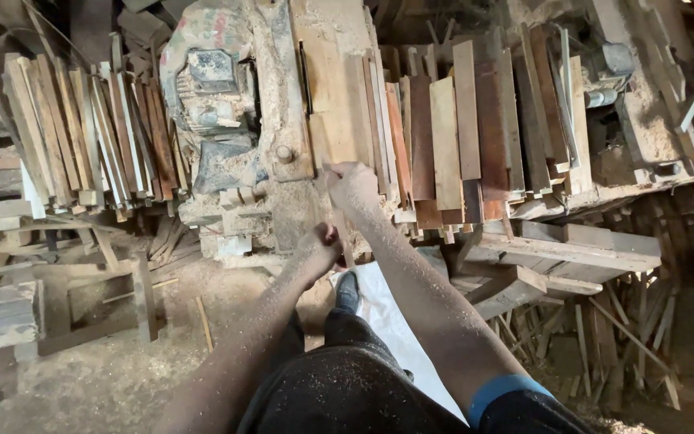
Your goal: Sorting and inspecting thin wooden strips in a woodworking workshop.
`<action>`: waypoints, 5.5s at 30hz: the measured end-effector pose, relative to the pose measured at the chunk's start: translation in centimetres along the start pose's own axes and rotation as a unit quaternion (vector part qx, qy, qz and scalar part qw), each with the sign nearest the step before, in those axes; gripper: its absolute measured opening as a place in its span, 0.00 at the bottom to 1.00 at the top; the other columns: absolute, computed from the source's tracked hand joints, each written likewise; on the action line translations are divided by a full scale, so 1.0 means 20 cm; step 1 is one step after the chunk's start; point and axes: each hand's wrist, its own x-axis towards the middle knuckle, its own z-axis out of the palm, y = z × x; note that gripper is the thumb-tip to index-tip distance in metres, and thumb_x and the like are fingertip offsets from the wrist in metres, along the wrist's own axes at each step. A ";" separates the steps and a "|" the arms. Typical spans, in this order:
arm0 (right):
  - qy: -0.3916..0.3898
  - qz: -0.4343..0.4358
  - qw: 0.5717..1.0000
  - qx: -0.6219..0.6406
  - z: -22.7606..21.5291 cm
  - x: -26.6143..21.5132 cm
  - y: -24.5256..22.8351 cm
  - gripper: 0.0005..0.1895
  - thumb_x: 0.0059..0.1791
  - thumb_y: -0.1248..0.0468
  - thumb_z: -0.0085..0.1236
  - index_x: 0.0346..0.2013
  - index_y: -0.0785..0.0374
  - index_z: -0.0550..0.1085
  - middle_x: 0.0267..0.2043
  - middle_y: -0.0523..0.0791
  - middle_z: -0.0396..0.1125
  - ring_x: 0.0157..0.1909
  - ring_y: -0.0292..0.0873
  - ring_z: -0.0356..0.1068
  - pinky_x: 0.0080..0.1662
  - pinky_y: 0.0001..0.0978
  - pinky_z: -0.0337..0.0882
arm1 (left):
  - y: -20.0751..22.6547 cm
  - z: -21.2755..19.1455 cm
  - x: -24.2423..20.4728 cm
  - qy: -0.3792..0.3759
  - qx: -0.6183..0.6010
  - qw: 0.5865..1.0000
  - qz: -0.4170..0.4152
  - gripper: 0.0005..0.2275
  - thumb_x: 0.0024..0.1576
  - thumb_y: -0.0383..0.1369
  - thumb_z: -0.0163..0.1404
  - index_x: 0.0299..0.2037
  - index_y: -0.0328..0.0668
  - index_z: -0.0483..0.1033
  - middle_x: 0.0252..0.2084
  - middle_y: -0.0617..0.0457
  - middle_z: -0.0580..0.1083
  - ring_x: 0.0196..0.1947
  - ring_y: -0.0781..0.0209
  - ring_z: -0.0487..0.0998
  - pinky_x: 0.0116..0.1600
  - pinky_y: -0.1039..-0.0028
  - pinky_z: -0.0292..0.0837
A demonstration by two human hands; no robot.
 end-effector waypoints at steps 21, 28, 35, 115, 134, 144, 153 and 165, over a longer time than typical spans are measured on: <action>-0.019 0.012 0.997 0.068 -0.09 0.00 -0.22 0.14 0.44 0.52 0.63 0.43 0.45 0.83 0.43 0.48 0.78 0.53 0.56 0.76 0.55 0.52 0.77 | 0.26 -0.11 -0.21 -0.084 0.454 0.884 0.076 0.37 0.50 0.26 0.51 0.70 0.23 0.48 0.42 0.37 0.79 0.45 0.38 0.83 0.45 0.54 0.82; 0.001 0.016 0.997 0.073 -0.13 0.04 -0.33 0.13 0.43 0.52 0.63 0.41 0.45 0.84 0.43 0.48 0.78 0.52 0.57 0.76 0.55 0.52 0.77 | 0.32 -0.17 -0.10 -0.086 0.448 0.884 0.100 0.39 0.50 0.21 0.51 0.71 0.19 0.40 0.45 0.33 0.79 0.50 0.36 0.82 0.53 0.52 0.78; -0.039 -0.017 0.998 0.043 -0.02 0.09 -0.04 0.10 0.44 0.51 0.62 0.37 0.43 0.84 0.36 0.46 0.78 0.48 0.56 0.77 0.52 0.54 0.78 | 0.35 -0.21 0.04 -0.069 0.385 0.917 0.080 0.40 0.52 0.25 0.54 0.73 0.32 0.41 0.44 0.32 0.79 0.52 0.34 0.80 0.55 0.47 0.77; -0.001 0.015 0.999 0.046 -0.08 0.12 -0.24 0.10 0.43 0.50 0.65 0.38 0.40 0.84 0.38 0.42 0.79 0.48 0.51 0.78 0.51 0.48 0.79 | 0.31 -0.16 -0.17 -0.098 0.451 0.882 0.092 0.44 0.51 0.23 0.53 0.74 0.23 0.33 0.48 0.30 0.78 0.52 0.36 0.81 0.55 0.49 0.78; -0.096 0.001 0.979 0.179 0.06 0.12 0.05 0.13 0.44 0.60 0.67 0.42 0.58 0.82 0.39 0.54 0.77 0.40 0.51 0.78 0.43 0.43 0.81 | 0.38 -0.26 0.24 -0.047 0.396 0.911 0.106 0.34 0.54 0.26 0.50 0.72 0.33 0.50 0.47 0.33 0.79 0.53 0.34 0.79 0.57 0.47 0.76; -0.019 0.042 0.997 0.060 -0.19 0.00 -0.32 0.07 0.47 0.53 0.58 0.35 0.35 0.83 0.35 0.36 0.78 0.46 0.47 0.78 0.52 0.45 0.79 | 0.41 -0.26 0.48 0.022 0.445 0.886 0.129 0.31 0.55 0.24 0.47 0.72 0.34 0.53 0.46 0.38 0.79 0.49 0.38 0.82 0.53 0.48 0.78; -0.009 0.072 0.994 0.083 -0.20 0.13 -0.43 0.08 0.49 0.54 0.58 0.34 0.36 0.84 0.39 0.42 0.79 0.51 0.53 0.77 0.54 0.49 0.78 | 0.34 -0.20 0.78 0.049 0.541 0.834 0.095 0.33 0.56 0.32 0.41 0.74 0.40 0.48 0.47 0.44 0.80 0.52 0.43 0.81 0.54 0.51 0.71; -0.053 -0.203 0.975 0.075 -0.29 -0.50 0.07 0.09 0.44 0.67 0.58 0.31 0.53 0.85 0.29 0.49 0.77 0.39 0.59 0.77 0.36 0.56 0.74 | 0.30 -0.12 -0.07 0.013 0.252 0.966 0.051 0.30 0.50 0.21 0.48 0.65 0.24 0.50 0.49 0.31 0.76 0.52 0.30 0.79 0.54 0.46 0.77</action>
